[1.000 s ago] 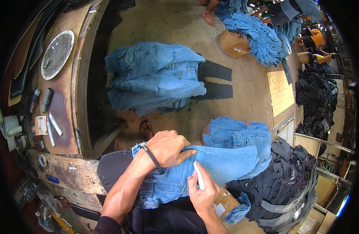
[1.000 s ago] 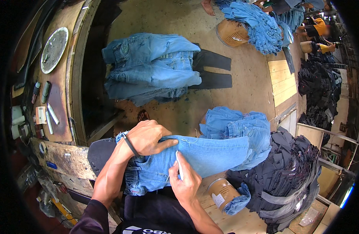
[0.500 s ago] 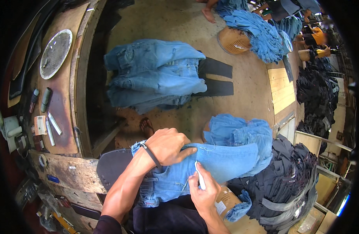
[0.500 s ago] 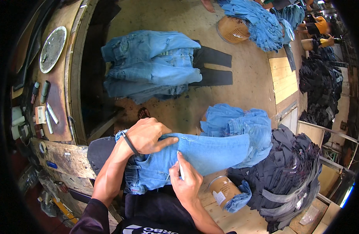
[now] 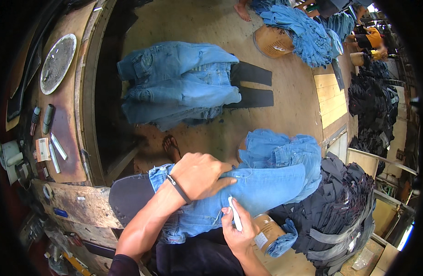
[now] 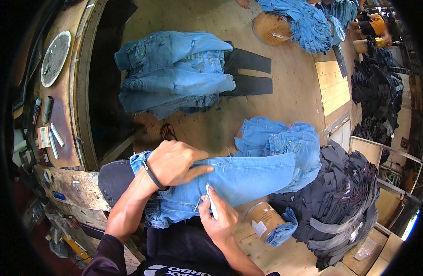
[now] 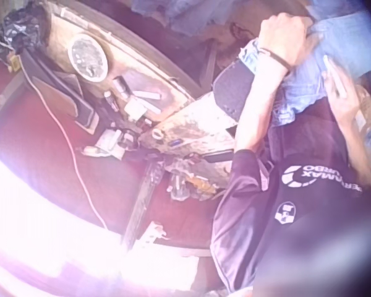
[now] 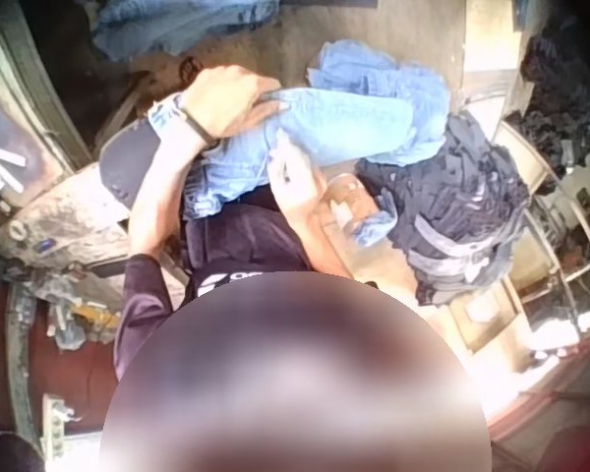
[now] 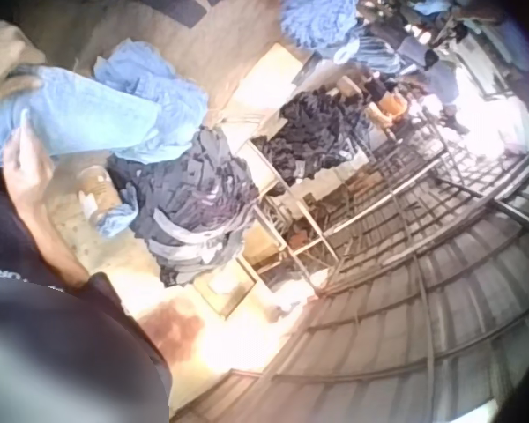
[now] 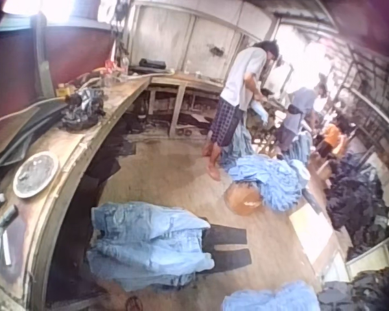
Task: The person marks multiple pairs of light blue jeans with a white marker on a curved workbench. They handle each pair one at a time, applying marks to the legs and waist areas, then placing the marked jeans into a pile.
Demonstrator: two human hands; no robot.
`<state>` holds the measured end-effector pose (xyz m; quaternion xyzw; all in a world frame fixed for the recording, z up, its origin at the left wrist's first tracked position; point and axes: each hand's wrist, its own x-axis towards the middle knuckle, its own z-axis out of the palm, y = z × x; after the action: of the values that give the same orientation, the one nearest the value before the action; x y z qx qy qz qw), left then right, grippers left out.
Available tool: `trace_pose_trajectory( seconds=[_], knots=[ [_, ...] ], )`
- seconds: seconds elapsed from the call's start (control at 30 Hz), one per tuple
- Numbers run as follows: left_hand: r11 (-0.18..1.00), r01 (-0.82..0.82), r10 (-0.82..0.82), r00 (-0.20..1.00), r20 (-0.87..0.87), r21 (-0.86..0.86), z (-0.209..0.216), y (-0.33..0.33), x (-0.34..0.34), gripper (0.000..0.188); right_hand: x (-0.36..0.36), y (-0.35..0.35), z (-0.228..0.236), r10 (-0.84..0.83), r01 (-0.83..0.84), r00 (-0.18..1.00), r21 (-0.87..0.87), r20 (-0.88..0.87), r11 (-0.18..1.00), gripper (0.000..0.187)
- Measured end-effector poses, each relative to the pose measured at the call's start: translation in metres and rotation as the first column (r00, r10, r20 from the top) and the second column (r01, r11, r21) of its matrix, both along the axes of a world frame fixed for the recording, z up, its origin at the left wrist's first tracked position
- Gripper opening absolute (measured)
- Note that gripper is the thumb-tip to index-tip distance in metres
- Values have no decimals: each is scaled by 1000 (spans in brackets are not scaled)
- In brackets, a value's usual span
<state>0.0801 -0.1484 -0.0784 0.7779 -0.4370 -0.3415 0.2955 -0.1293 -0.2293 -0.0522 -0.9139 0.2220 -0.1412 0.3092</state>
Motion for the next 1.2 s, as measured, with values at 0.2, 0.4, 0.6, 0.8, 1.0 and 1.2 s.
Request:
trace_pose_trajectory(
  seconds=[0.2, 0.4, 0.6, 0.8, 1.0, 1.2],
  knots=[
    [997, 9, -9, 1000, 11, -83, -11, 1, 4, 33, 15, -7, 0, 50, -50, 998, -20, -24, 999, 35],
    [991, -17, 19, 1000, 14, -136, -10, -1, 3, 35, 16, -7, 1, 21, -20, 1000, 53, -17, 998, 36],
    [987, -39, 39, 999, -1, -155, -12, -2, 5, 36, 15, -8, 1, 22, -17, 998, 84, -56, 996, 35],
    [993, -25, 23, 1000, -21, -112, -10, -3, 5, 35, 16, -5, 2, 8, -6, 999, 50, -38, 999, 36],
    [990, -31, 28, 999, -26, -134, -11, -3, 5, 36, 14, -6, -1, -10, 12, 999, 64, -31, 998, 37],
    [992, -20, 17, 999, -28, -124, -10, -3, 5, 37, 13, -7, 2, -17, 24, 997, 98, -72, 995, 37]
  ],
)
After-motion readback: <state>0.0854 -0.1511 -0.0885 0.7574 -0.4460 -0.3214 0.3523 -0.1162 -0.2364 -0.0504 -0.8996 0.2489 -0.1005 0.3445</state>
